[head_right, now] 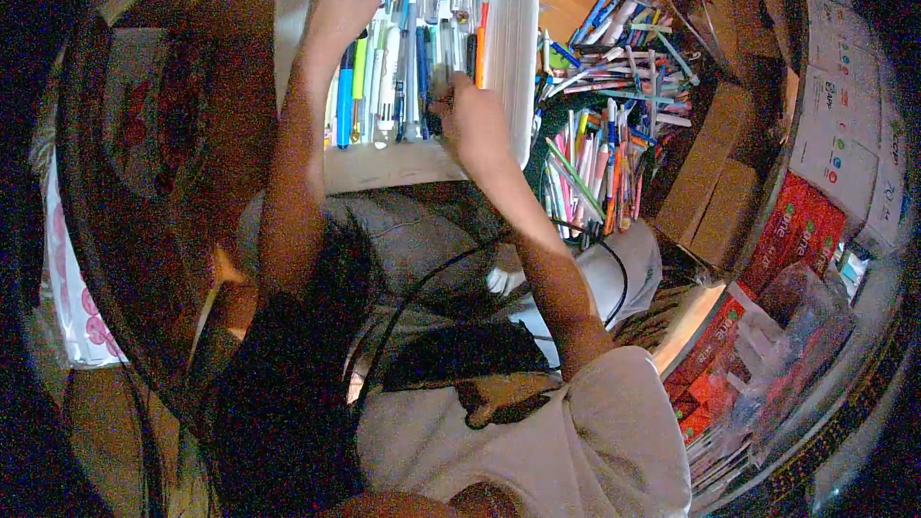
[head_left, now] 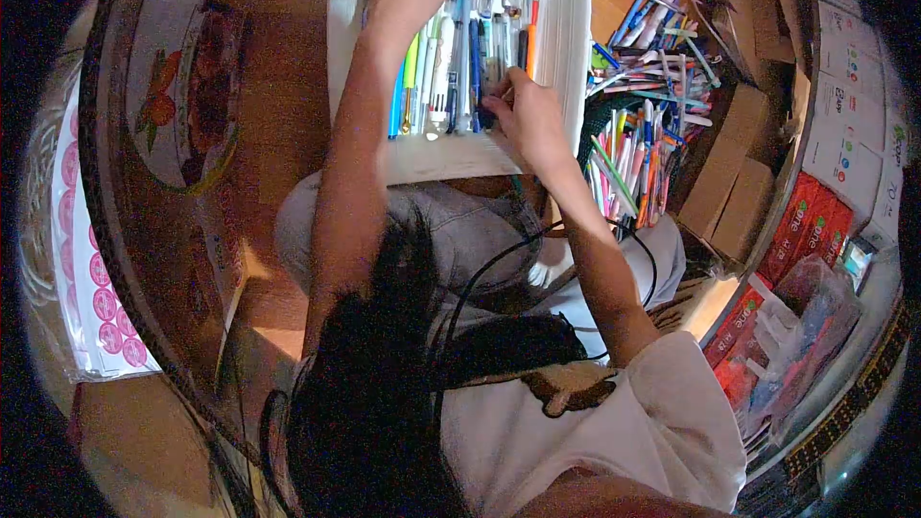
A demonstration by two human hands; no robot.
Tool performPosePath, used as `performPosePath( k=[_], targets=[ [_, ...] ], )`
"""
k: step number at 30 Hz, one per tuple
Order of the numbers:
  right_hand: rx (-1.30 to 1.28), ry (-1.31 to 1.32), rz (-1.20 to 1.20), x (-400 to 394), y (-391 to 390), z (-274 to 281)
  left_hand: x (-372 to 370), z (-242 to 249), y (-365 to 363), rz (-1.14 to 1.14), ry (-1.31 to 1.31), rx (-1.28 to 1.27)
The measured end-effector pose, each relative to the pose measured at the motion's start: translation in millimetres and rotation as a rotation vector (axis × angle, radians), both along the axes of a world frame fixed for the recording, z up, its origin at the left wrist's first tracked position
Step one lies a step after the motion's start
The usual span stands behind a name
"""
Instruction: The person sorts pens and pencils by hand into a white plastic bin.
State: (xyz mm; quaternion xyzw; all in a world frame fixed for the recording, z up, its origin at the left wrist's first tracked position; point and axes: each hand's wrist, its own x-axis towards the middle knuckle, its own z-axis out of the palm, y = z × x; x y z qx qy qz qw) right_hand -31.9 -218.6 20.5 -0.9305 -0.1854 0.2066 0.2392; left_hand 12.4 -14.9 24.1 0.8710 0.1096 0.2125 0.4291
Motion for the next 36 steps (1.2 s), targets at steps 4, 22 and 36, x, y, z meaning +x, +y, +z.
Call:
performPosePath(
  k=[4, 22, 36],
  targets=[
    [-0.031, -0.005, 0.032, -0.6, -1.5, -2.8, 2.7, -19.5, -2.7, -0.096, 0.073, -0.081],
    [-0.169, -0.265, -0.377, -29.0, -163.7, 94.1, -12.5, -65.1, -77.2, -0.326, 0.103, 0.726],
    [0.328, -0.469, -0.904, -86.5, -261.0, 50.0, -32.4, 33.4, -252.1, -0.902, -0.298, 0.577]
  ],
)
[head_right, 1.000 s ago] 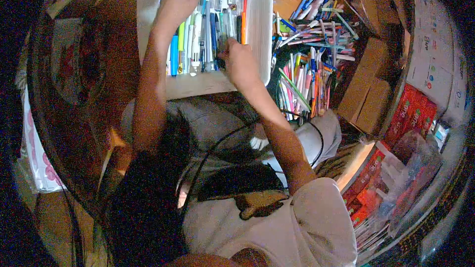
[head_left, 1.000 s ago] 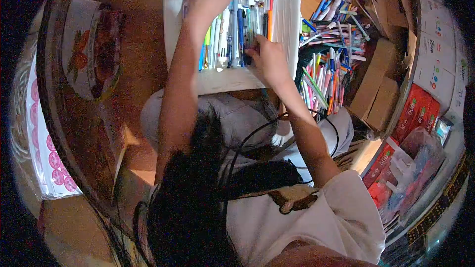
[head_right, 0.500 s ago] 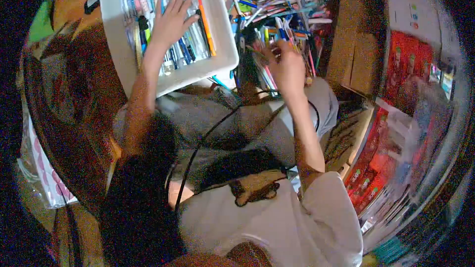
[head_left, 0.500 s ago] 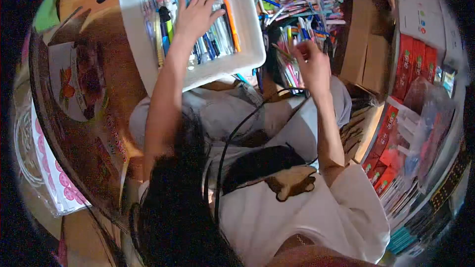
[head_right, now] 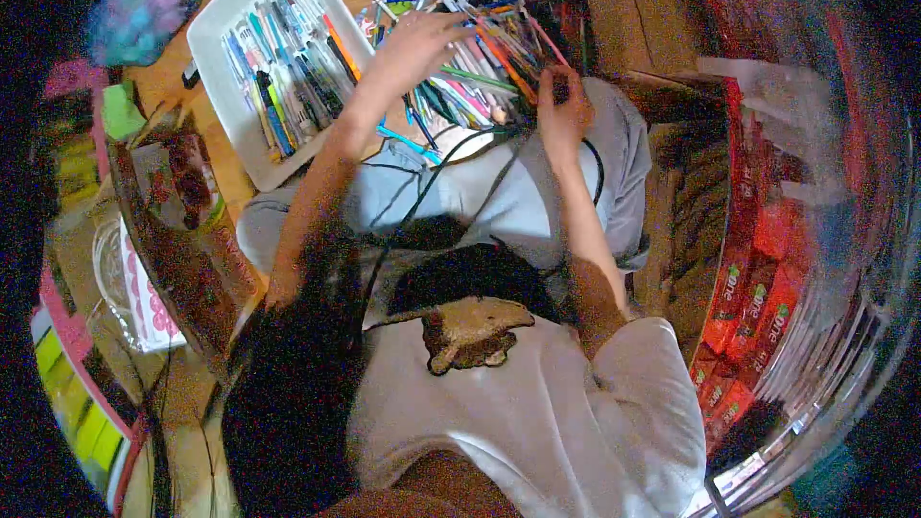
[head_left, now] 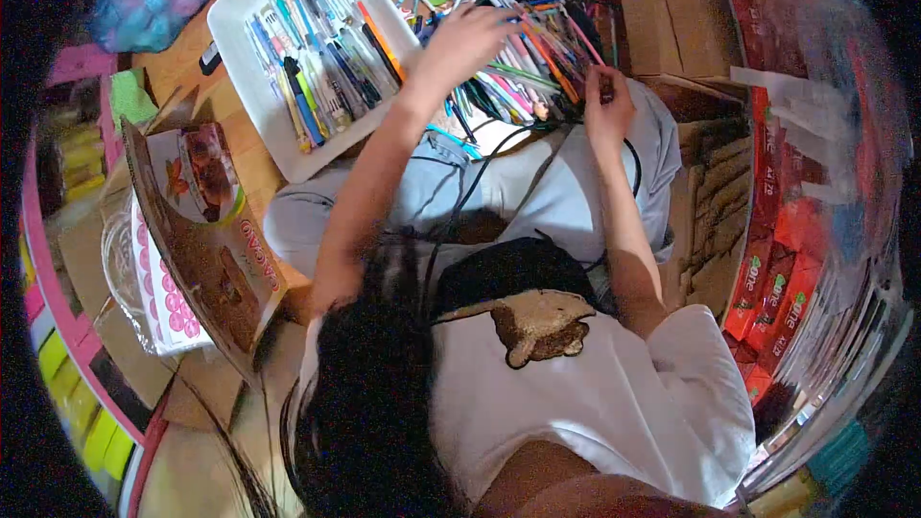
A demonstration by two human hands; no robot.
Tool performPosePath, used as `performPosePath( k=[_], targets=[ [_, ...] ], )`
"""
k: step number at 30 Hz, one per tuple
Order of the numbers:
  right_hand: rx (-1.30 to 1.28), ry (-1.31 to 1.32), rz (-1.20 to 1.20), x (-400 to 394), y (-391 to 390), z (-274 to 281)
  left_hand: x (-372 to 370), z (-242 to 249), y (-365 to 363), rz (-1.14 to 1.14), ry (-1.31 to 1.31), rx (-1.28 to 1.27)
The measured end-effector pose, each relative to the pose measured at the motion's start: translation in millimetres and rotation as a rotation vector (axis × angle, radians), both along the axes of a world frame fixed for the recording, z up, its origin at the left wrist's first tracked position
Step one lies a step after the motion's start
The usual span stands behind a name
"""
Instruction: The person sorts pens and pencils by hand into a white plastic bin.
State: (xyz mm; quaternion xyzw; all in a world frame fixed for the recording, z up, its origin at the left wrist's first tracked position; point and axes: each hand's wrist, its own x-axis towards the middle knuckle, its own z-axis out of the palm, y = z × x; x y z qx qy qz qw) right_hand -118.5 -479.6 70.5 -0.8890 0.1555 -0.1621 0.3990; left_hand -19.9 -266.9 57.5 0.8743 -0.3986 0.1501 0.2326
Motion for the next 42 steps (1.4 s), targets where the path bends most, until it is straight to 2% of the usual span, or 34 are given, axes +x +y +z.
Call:
performPosePath(
  k=[1, 4, 5, 8, 13, 16, 20, 24, 25, 28, 30, 32, 34, 38, 42],
  targets=[
    [0.040, -0.039, -0.012, -0.4, -3.1, -1.0, 2.4, -5.7, -18.2, -0.040, -0.013, 0.001],
    [0.165, -0.084, -0.033, -1.1, -14.3, -8.9, -0.5, -19.3, -54.7, -0.061, -0.148, 0.312],
    [0.207, -0.085, -0.039, -1.7, -17.0, -11.3, 2.1, -23.1, -58.0, -0.084, -0.223, 0.274],
    [0.252, -0.104, -0.055, -2.0, -21.4, -7.7, 12.8, -11.7, -63.8, -0.204, -0.225, 0.478],
    [0.317, -0.153, -0.061, -3.1, -24.3, -6.3, 11.7, -2.7, -59.5, -0.322, -0.265, 0.405],
    [0.361, -0.214, -0.085, -5.1, -24.0, 3.4, 9.7, 8.3, -59.6, -0.308, -0.198, 0.337],
    [0.514, -0.318, -0.171, -0.7, -29.2, -13.5, 9.4, 23.5, -59.7, -0.256, 0.140, 0.284],
    [0.588, -0.232, -0.081, 0.3, -40.6, -18.4, -8.5, 56.2, -55.4, -0.131, 0.463, -0.069],
    [0.608, -0.191, -0.022, -1.2, -40.8, -8.5, -15.0, 71.3, -54.1, -0.113, 0.854, -0.212],
    [0.699, -0.123, 0.160, -5.9, -20.8, 49.8, -29.9, 74.4, -37.3, -0.242, 1.091, -0.446],
    [0.722, -0.086, 0.286, -4.9, -0.9, 79.0, -51.3, 95.9, -26.7, -0.269, 1.315, -0.557],
    [0.695, -0.042, 0.420, -3.7, 13.9, 90.3, -65.4, 101.5, -15.1, -0.235, 1.409, -0.605],
    [0.530, 0.052, 0.508, 3.7, 22.7, 82.6, -76.3, 101.5, -6.8, -0.200, 1.451, -0.678],
    [0.617, 0.113, 0.575, 9.8, 48.5, 87.0, -96.2, 108.5, 11.1, -0.097, 1.386, -0.778],
    [0.681, 0.154, 0.580, 12.8, 72.0, 79.9, -98.7, 84.3, 30.2, -0.033, 1.398, -0.848]
  ],
)
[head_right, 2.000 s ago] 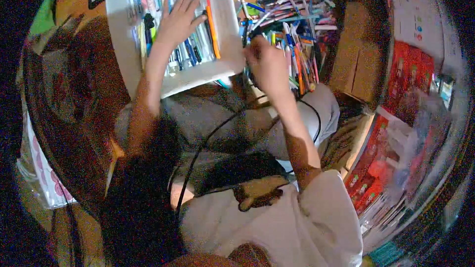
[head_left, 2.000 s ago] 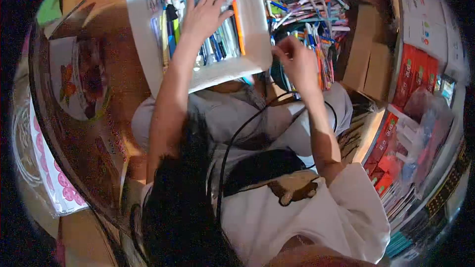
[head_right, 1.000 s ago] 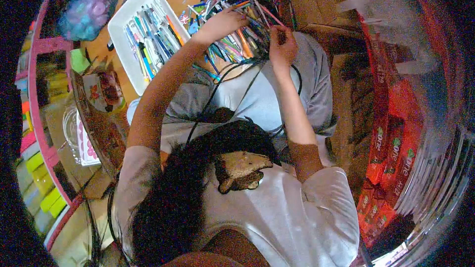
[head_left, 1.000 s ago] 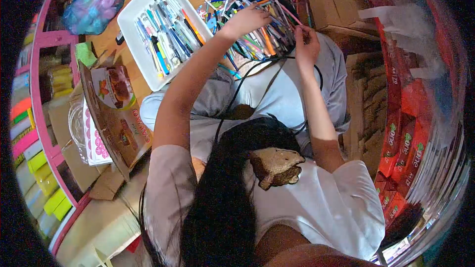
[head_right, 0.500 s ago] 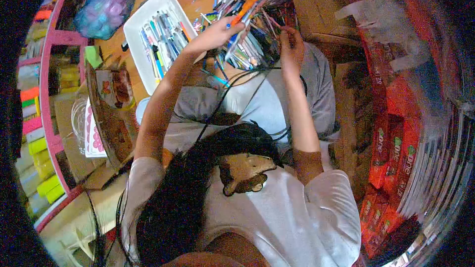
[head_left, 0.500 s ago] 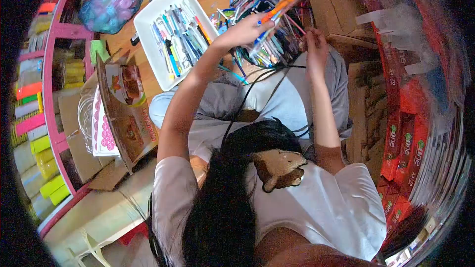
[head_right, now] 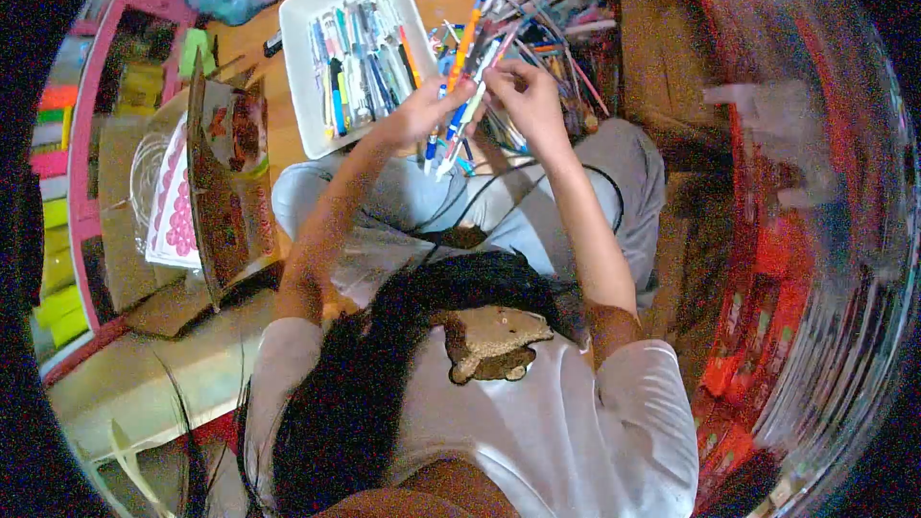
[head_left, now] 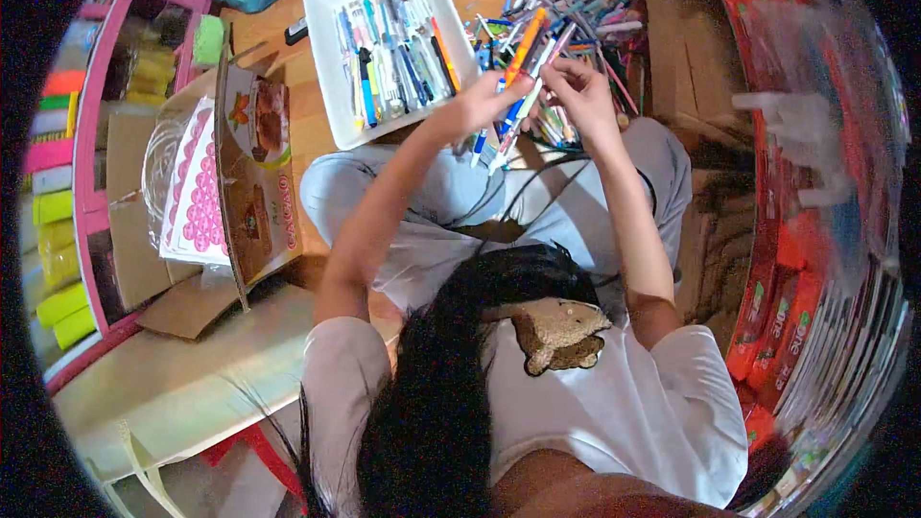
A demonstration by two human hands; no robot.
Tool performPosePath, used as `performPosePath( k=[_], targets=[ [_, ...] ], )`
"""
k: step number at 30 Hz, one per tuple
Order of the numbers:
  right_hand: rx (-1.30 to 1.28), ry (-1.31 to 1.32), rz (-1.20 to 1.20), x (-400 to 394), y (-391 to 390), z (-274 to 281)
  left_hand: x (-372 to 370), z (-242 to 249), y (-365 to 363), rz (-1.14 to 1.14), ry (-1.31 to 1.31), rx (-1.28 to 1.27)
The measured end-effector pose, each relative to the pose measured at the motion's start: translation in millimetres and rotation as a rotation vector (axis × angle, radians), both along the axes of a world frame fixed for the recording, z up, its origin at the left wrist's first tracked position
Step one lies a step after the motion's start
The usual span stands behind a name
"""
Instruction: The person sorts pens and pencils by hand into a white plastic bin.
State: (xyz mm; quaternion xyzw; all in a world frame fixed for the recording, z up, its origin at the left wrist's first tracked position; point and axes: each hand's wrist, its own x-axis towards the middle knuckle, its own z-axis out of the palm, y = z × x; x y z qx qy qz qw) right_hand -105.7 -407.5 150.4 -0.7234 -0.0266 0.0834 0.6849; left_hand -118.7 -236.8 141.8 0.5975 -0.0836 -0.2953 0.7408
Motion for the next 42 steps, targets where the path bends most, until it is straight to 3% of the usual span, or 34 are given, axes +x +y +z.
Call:
performPosePath(
  k=[2, 5, 8, 13, 14, 16, 18, 20, 27, 32, 37, 40, 42],
  targets=[
    [0.038, 0.044, 0.055, 5.5, 10.0, -9.0, -0.7, -14.9, 5.4, 0.042, -0.041, -0.075],
    [-0.011, 0.055, 0.081, 18.7, 24.8, -17.5, -3.5, -11.6, 10.3, 0.211, 0.190, -0.166],
    [0.042, 0.131, 0.015, 31.7, 44.2, -11.3, 6.6, -9.3, 27.0, 0.187, 0.375, -0.145],
    [-0.037, 0.022, -0.040, 91.3, 43.2, -25.3, 26.5, -34.2, 64.8, 0.005, 0.312, -0.245],
    [0.017, -0.021, -0.044, 108.6, 40.1, -38.4, 33.6, -43.6, 72.2, 0.181, 0.291, -0.179],
    [-0.115, -0.023, -0.059, 127.2, 55.8, -21.6, 49.6, -28.4, 102.8, 0.406, 0.192, 0.039],
    [-0.126, 0.005, -0.010, 150.0, 78.4, -20.5, 76.4, -61.0, 145.1, 0.555, 0.153, -0.024],
    [-0.320, -0.018, 0.162, 179.7, 103.3, -30.9, 86.8, -56.1, 175.9, 0.711, 0.108, 0.144],
    [-1.102, -0.283, 0.479, 274.1, 213.6, -118.0, 104.2, -104.0, 214.8, 0.898, 0.115, -0.013],
    [-1.260, -0.237, 0.531, 295.4, 244.7, -156.1, 110.1, -119.9, 220.0, 0.948, 0.165, -0.024],
    [-1.283, -0.245, 0.543, 290.0, 249.8, -151.3, 109.4, -116.0, 216.1, 0.960, 0.163, -0.014],
    [-1.339, -0.425, 0.433, 286.9, 251.7, -161.9, 109.7, -119.0, 213.9, 0.981, 0.162, -0.012],
    [-1.348, -0.363, 0.497, 282.7, 251.0, -157.1, 110.0, -117.5, 212.5, 0.989, 0.167, -0.015]
  ],
)
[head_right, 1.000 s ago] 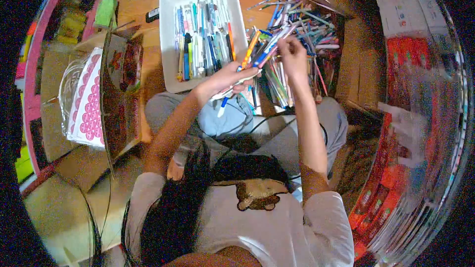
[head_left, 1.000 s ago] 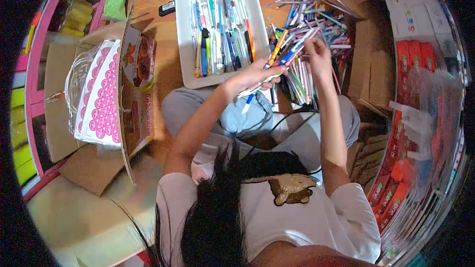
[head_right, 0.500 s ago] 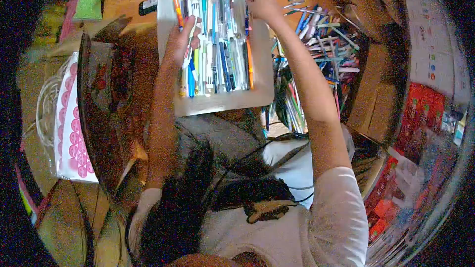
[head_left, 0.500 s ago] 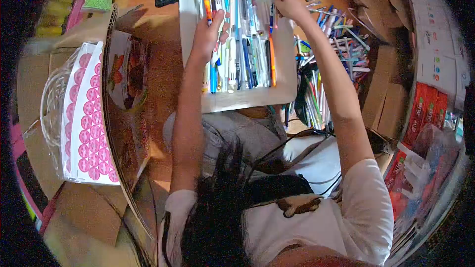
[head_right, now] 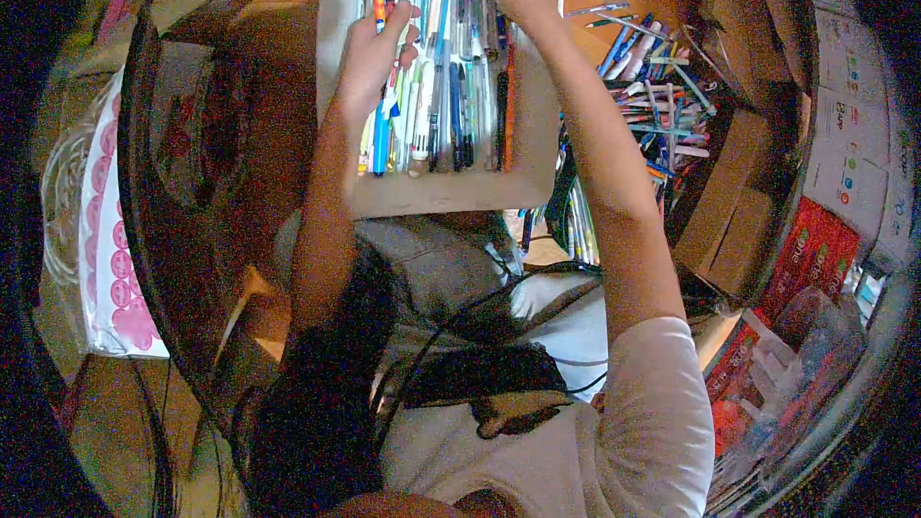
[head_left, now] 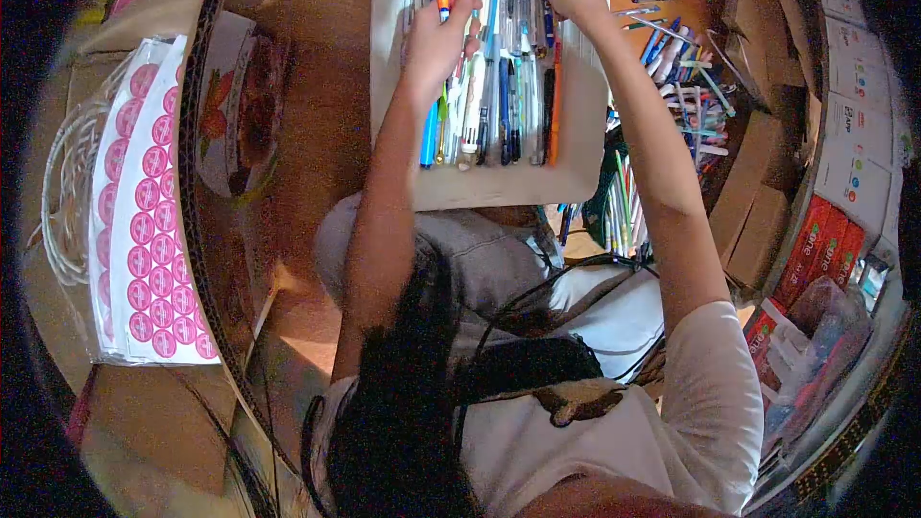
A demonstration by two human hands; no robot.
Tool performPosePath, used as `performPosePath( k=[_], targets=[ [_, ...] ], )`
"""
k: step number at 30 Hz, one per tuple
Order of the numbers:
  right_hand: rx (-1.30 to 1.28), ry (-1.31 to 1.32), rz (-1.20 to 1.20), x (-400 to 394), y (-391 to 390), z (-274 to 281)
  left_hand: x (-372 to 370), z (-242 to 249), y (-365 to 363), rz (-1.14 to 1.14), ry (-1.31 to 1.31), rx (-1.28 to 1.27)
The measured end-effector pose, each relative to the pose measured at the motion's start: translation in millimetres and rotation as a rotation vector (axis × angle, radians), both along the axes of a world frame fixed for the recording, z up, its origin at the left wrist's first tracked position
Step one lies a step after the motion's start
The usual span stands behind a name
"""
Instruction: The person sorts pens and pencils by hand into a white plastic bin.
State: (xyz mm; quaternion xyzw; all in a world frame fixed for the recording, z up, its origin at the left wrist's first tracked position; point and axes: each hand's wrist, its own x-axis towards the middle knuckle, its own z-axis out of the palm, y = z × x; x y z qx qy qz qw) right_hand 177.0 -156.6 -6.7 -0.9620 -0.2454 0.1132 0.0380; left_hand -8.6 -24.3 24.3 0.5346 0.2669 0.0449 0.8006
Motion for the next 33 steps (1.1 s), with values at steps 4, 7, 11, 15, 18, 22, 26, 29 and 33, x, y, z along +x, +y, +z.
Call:
performPosePath(
  k=[4, 7, 11, 15, 18, 22, 26, 29, 33],
  targets=[
    [-0.007, -0.005, 0.056, -11.8, 1.1, 11.1, -1.3, 2.3, 0.4, -0.031, 0.045, 0.053],
    [0.066, -0.193, 0.059, -17.5, -1.8, -1.7, -0.1, 0.1, -0.1, -0.008, 0.018, 0.044],
    [0.043, -0.227, 0.000, -25.7, 1.0, 9.3, -1.4, 3.1, 0.4, -0.019, 0.047, 0.082],
    [0.161, -0.191, -0.024, -12.5, -3.7, -1.4, -1.2, 1.8, 1.2, -0.005, 0.032, 0.100],
    [0.170, -0.113, -0.001, -13.9, -5.6, -2.7, 0.0, 0.6, -0.6, 0.004, 0.016, 0.089],
    [0.200, -0.090, -0.032, -13.9, -3.4, -5.3, 1.0, 0.4, 0.7, 0.018, -0.007, 0.084],
    [0.170, -0.178, 0.084, -15.1, -6.5, -9.8, 0.1, 1.7, 0.1, 0.016, -0.010, 0.107],
    [0.196, -0.065, 0.082, -17.8, -8.8, -6.6, 0.3, 0.7, -0.2, 0.010, 0.006, 0.122],
    [0.267, 0.047, 0.002, -14.7, -9.8, -10.8, 1.7, -2.8, -0.2, 0.008, -0.007, 0.119]
  ],
)
